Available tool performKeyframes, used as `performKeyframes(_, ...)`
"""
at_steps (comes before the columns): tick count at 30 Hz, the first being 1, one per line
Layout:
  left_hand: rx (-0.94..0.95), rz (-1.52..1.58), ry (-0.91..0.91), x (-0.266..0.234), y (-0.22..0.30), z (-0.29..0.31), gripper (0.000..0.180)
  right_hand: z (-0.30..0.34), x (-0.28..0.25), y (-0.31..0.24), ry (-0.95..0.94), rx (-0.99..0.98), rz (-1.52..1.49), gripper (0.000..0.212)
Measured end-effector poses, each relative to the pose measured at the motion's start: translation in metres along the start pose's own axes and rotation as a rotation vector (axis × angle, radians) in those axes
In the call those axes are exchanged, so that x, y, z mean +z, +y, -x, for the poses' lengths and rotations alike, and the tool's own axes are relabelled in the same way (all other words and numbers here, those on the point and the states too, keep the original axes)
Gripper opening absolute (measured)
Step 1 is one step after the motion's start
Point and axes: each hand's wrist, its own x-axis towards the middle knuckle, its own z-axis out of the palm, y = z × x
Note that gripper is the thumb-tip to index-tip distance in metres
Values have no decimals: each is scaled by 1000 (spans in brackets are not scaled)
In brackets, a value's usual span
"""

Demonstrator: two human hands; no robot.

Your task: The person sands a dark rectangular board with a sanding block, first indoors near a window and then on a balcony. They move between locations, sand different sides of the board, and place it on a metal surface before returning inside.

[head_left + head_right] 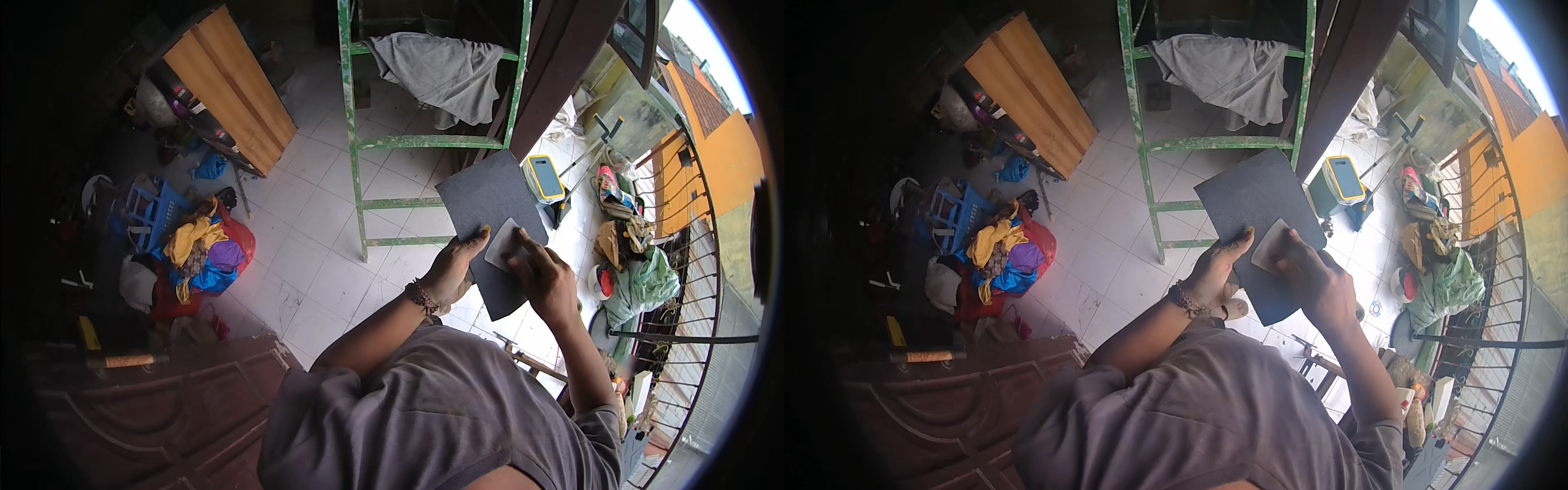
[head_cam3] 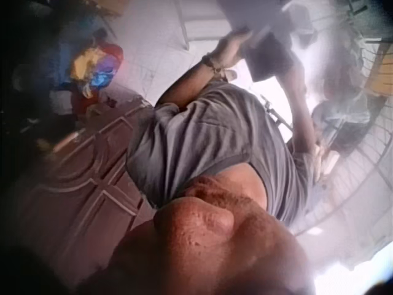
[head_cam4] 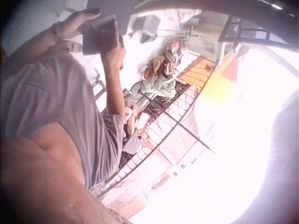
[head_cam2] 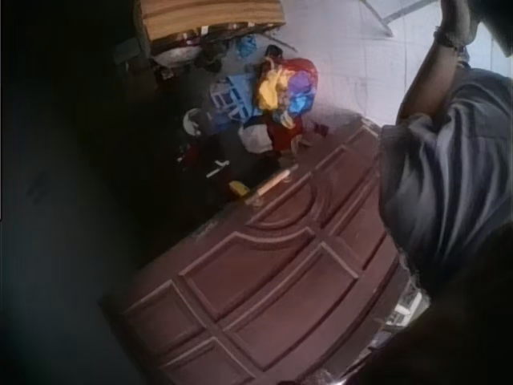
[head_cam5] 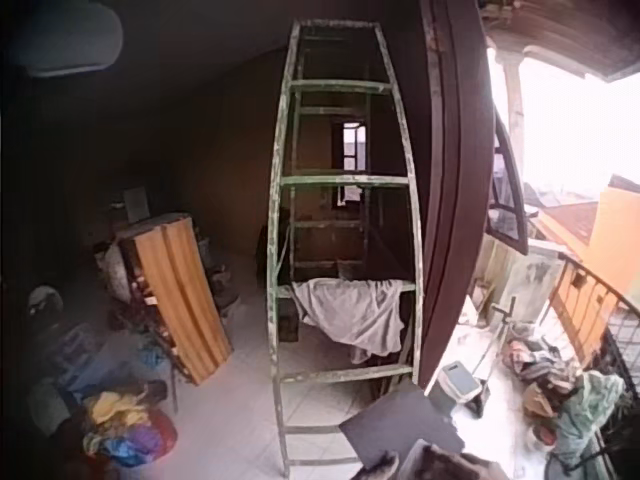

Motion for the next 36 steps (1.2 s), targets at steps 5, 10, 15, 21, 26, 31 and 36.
performKeyframes(5,54,-35,75,-15,6,70,40,3,13,-23,56,-82,15,40)
performKeyframes(10,-265,449,252,-11,42,127,40,11,27,-49,9,-92,-9,34)
performKeyframes(15,-187,359,175,-37,38,159,41,47,32,-91,-25,-359,16,38)
performKeyframes(21,-187,555,157,-60,87,196,30,78,34,-150,-168,-193,161,29)
performKeyframes(26,-149,483,154,-107,96,244,32,85,60,-206,-143,-103,83,28)
performKeyframes(31,-166,509,138,-165,95,301,28,89,99,-252,-42,-186,69,31)
performKeyframes(36,-112,270,342,-193,115,349,34,106,111,-299,-96,-397,120,37)
